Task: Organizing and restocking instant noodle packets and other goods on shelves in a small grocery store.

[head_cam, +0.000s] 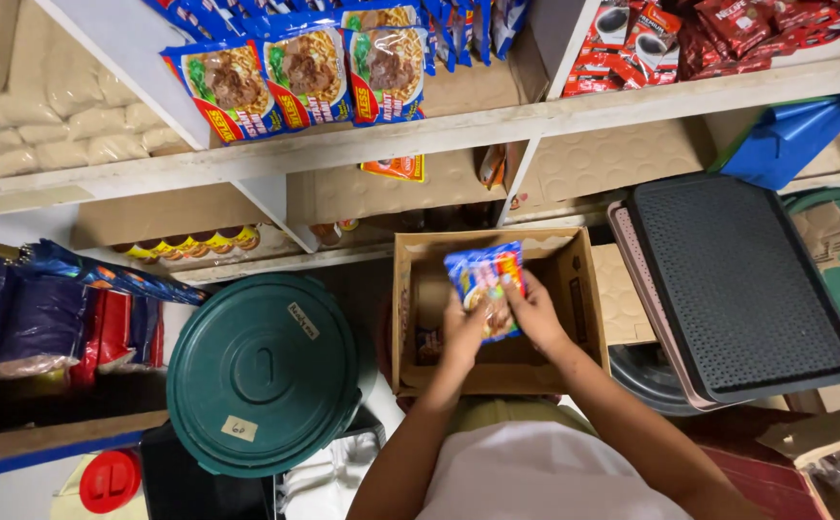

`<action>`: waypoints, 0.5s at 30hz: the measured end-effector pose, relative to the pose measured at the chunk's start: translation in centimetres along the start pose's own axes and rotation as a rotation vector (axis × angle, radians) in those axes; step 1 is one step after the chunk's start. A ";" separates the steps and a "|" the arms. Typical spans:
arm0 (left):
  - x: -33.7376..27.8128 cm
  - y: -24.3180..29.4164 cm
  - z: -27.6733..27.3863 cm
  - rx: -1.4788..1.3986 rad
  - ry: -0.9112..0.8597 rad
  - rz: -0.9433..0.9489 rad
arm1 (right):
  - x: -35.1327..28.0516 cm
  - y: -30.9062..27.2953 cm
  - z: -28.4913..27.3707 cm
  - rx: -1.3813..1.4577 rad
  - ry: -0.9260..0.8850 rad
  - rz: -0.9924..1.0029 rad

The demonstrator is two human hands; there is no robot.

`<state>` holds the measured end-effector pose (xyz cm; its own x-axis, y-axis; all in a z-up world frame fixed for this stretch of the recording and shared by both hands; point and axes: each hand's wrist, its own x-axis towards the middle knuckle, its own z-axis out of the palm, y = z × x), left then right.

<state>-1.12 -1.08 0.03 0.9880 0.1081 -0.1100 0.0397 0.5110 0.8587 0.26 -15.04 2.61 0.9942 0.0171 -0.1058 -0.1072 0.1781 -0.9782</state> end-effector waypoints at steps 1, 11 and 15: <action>0.0 -0.6 0.0 -0.002 0.003 0.000 | 0.0 -0.4 0.0 -0.002 -0.002 0.002; -0.2 -1.0 0.0 0.153 -0.232 -0.163 | 0.3 -3.6 0.1 0.270 0.279 -0.053; -0.2 -0.2 0.3 0.083 -0.238 -0.150 | 0.5 -4.0 -0.1 0.344 0.314 -0.041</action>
<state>-1.26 -1.43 -0.01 0.9769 -0.1717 -0.1271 0.1908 0.4339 0.8805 1.15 -15.83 6.48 0.9433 -0.2855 -0.1692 -0.0084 0.4891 -0.8722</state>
